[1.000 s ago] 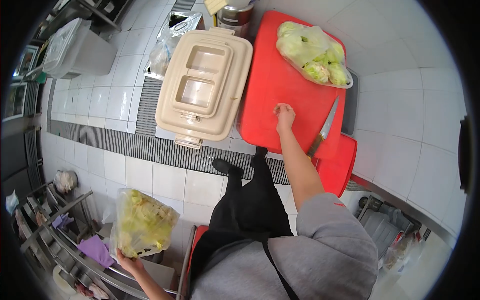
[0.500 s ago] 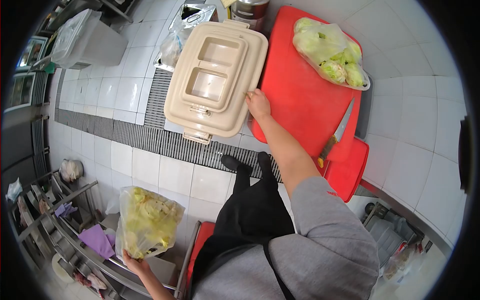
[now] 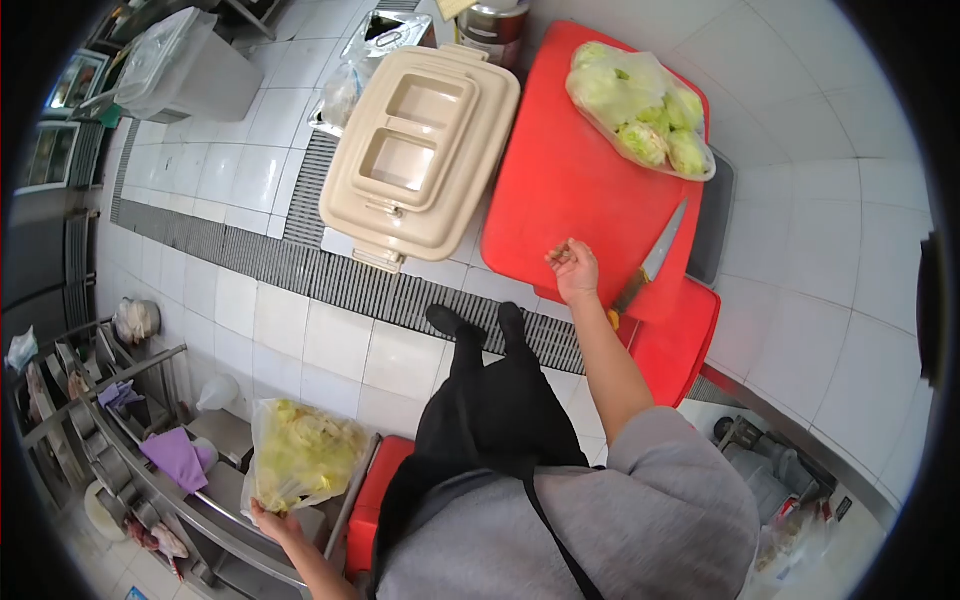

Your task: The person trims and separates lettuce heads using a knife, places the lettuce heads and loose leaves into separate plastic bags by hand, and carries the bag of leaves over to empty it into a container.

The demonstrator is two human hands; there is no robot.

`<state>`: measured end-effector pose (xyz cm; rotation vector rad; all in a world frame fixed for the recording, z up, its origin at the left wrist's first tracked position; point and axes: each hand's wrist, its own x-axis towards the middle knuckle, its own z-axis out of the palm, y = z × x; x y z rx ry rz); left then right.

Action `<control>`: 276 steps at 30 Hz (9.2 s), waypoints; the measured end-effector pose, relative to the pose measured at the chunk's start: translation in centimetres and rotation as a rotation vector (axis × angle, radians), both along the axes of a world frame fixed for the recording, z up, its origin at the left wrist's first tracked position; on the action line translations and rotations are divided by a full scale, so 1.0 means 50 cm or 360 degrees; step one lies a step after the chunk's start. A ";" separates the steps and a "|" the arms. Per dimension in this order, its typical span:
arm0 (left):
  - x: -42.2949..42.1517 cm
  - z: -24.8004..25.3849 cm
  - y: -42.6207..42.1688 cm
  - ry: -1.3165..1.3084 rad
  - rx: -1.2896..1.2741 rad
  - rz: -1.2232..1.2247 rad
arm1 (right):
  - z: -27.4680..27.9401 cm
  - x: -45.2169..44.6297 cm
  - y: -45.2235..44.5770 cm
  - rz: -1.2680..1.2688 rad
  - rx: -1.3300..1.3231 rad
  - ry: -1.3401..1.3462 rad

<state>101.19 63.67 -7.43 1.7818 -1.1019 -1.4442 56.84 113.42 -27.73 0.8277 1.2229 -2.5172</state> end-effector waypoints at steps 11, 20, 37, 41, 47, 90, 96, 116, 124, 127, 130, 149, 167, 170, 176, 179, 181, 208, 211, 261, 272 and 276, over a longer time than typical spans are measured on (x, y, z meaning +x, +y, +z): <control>0.061 -0.021 0.107 -0.0206 -0.0165 0.0253 | 0.027 0.079 -0.107 0.1189 0.1355 0.1048; 0.181 -0.020 0.155 0.0117 -0.0307 0.0483 | -0.010 0.122 0.124 0.0026 0.2708 -0.0073; 0.190 -0.061 -0.031 0.0464 -0.0152 0.1309 | -0.112 0.135 0.217 -0.0451 0.1631 -0.0768; 0.063 -0.019 -0.151 0.0407 0.0067 0.1489 | 0.091 0.109 0.039 -0.0605 0.1602 -0.0909; 0.034 -0.120 -0.428 0.0441 -0.0290 0.1076 | 0.144 -0.015 -0.247 -0.1011 0.1660 -0.0385; -0.935 0.362 -1.909 0.0940 -0.0998 0.0106 | 0.666 -1.663 -2.315 0.1228 0.3466 0.1492; -1.071 0.450 -2.082 0.0953 -0.0811 0.0161 | 0.693 -1.790 -2.425 0.1419 0.3788 0.1372; -2.183 0.836 -2.542 0.1606 -0.0608 -0.1219 | 0.637 -1.659 -3.223 0.2178 -0.0449 0.0506; -2.448 0.508 -2.806 0.1365 -0.0506 -0.1228 | 0.569 -1.808 -3.364 0.1154 -0.0769 0.0777; -2.488 0.324 -2.959 0.0517 -0.0390 -0.1645 | 0.563 -1.912 -3.399 0.1233 -0.0483 0.1033; -2.519 0.259 -3.030 -0.0133 -0.0262 -0.1657 | 0.606 -1.890 -3.516 0.0993 0.0182 0.1508; -2.600 0.056 -3.263 0.0311 -0.0825 -0.1491 | 0.355 -1.961 -3.704 0.1499 0.2218 0.1244; -2.517 0.309 -3.043 0.1371 -0.0485 -0.1798 | 0.442 -1.833 -3.719 0.1116 0.0225 0.0303; -2.524 0.293 -3.017 0.1290 -0.0642 -0.1800 | 0.373 -1.884 -3.738 0.1237 0.0461 0.0447; -2.481 0.196 -3.075 -0.0175 -0.1862 -0.1751 | 0.533 -1.858 -3.685 0.0988 0.0693 0.1047; -2.470 0.122 -3.099 -0.0070 -0.1881 -0.1624 | 0.571 -1.863 -3.671 0.1117 0.0882 0.1032; -2.473 0.132 -3.088 -0.0035 -0.2013 -0.1635 | 0.610 -1.867 -3.670 0.1201 0.0914 0.1322; -2.660 0.058 -3.011 0.0538 -0.0563 -0.2102 | 0.614 -1.815 -3.574 0.1083 0.1586 0.2273; -2.656 0.202 -2.830 0.1212 -0.0205 -0.2308 | 0.571 -1.803 -3.526 0.0779 0.1763 0.2046; -1.569 0.169 -1.651 0.1570 -0.0349 -0.4908 | -0.071 0.536 -3.352 -0.1646 0.1155 -0.2165; -1.052 0.133 -1.268 0.1718 -0.0342 -0.5159 | 0.427 0.797 -2.688 -0.2351 0.2038 -0.1529; -0.897 0.069 -1.035 0.1655 -0.0213 -0.5269 | 0.484 1.010 -2.563 -0.2571 0.2235 -0.1664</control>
